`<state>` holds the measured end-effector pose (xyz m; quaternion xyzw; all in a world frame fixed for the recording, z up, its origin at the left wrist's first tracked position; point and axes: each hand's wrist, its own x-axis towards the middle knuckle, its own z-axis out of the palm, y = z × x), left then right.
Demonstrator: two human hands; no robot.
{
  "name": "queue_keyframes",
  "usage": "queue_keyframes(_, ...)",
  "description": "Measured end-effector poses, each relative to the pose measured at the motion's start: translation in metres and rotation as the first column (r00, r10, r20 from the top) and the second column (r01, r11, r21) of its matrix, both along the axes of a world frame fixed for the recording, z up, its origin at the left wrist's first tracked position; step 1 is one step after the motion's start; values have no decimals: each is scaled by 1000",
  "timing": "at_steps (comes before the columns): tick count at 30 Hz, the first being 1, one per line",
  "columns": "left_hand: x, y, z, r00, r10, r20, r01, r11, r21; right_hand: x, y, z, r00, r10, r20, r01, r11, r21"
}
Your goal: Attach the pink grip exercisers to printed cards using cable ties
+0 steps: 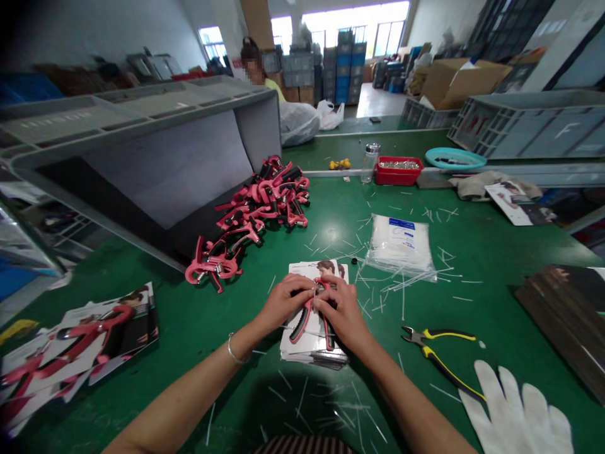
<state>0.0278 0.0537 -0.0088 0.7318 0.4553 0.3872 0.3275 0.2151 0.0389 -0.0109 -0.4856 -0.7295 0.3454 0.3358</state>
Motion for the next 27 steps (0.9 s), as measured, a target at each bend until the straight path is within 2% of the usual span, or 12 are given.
queue_keyframes(8,0,-2,1,1000,-4,-9,4,1000,-13,2,-1,-5,998,47,31,-47,999,-8)
queue_keyframes(17,1,-4,-4,999,3,-48,-2,1000,28,0,-3,1,999,42,7,-41,999,-10)
queue_keyframes(21,-5,-7,-2,991,-88,-99,97,991,95,0,-2,2,1000,12,-21,-13,1000,-22)
queue_keyframes(24,-11,-7,7,983,-158,-94,159,987,13,0,-2,2,999,18,-29,-18,1000,-11)
queue_keyframes(27,-10,-5,20,991,-92,-97,84,993,-78,0,-3,-1,998,60,-3,-59,997,46)
